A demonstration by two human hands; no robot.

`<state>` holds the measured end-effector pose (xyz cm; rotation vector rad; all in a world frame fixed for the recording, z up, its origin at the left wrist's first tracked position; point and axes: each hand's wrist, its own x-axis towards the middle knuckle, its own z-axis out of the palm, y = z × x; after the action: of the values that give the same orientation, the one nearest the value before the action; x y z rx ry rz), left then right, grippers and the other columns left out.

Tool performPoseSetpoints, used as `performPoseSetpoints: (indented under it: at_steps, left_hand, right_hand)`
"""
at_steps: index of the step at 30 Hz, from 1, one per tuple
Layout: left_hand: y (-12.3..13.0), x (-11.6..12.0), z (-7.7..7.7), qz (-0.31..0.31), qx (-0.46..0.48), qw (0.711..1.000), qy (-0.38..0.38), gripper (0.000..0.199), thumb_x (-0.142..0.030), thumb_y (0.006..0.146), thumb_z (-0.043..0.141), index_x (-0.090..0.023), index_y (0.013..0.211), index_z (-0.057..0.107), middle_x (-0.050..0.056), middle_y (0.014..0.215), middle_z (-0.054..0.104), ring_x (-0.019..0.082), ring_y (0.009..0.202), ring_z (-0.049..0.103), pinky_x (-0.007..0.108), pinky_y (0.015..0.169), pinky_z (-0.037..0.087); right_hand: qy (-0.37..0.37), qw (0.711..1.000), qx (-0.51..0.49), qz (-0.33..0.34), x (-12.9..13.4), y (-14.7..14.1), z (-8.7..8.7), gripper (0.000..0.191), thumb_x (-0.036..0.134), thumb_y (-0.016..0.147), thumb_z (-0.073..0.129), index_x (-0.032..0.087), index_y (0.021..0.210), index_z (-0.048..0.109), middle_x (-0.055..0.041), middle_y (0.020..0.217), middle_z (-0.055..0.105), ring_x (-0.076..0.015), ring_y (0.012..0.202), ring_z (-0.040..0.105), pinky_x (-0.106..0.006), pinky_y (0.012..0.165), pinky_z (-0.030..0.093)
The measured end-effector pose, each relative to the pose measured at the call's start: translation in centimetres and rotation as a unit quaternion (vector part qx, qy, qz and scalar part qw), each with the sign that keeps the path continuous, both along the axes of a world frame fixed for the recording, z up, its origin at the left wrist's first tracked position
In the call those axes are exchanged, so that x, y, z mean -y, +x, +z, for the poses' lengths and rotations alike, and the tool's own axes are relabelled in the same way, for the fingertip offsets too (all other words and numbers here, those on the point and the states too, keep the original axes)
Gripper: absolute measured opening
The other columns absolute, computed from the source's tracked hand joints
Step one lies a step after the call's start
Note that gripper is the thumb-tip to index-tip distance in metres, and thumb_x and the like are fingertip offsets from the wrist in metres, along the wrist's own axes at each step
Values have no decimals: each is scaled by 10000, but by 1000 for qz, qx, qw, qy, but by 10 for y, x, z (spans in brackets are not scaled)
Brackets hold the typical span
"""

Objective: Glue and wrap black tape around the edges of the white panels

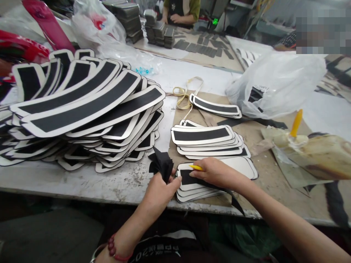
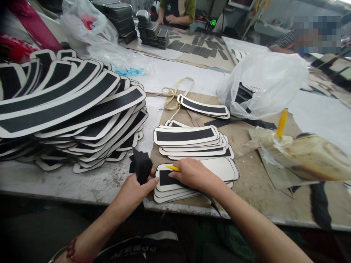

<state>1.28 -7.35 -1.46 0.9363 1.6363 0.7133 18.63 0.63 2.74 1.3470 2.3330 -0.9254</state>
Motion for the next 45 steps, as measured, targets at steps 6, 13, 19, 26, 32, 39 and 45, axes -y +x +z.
performPoseSetpoints:
  at_steps: [6,13,19,26,32,39,45]
  left_hand:
    - [6,-6,-4,-22,-71,997,24,200,-356,676,642,-163,703,599,10,626,580,180,620,544,271,590,399]
    - [5,-8,-8,2,-66,997,28,230,-382,639,647,-166,676,576,21,623,598,197,624,556,284,591,404]
    - [3,-8,-12,9,-62,997,41,318,-467,591,651,-171,669,565,0,580,560,193,602,530,297,601,403]
    - [3,-8,-2,9,-85,996,20,362,-512,554,651,-170,635,563,12,564,563,197,590,524,298,581,397]
    - [3,-7,-6,21,-71,997,10,384,-510,550,677,-160,682,592,13,597,593,203,613,548,305,604,427]
    - [2,-5,-8,27,-86,996,-9,437,-489,568,704,-141,815,616,48,708,648,237,722,593,332,705,452]
    - [11,0,3,90,-46,995,10,450,-424,552,717,-141,888,619,49,813,657,230,811,599,324,792,461]
  right_hand:
    - [20,999,24,14,3,-6,-1,218,361,873,548,189,785,650,-43,715,644,-161,634,549,-237,544,292]
    - [25,998,55,-22,18,39,14,194,376,836,579,200,763,616,-42,737,642,-191,694,565,-251,562,289]
    - [67,984,12,-164,24,120,28,229,340,880,482,189,720,545,-14,728,608,-157,665,539,-244,606,329]
    - [123,961,149,-199,10,113,14,199,363,870,502,190,855,599,-76,892,664,-222,818,604,-266,653,351]
    - [131,954,197,-184,8,104,11,238,389,872,516,192,940,633,-104,980,673,-248,910,615,-287,708,387]
    - [125,952,202,-195,6,106,5,255,412,861,539,198,958,639,-97,982,678,-243,904,620,-281,703,395]
    - [130,953,195,-193,8,107,0,258,403,874,521,192,980,625,-101,995,673,-251,913,617,-282,687,388]
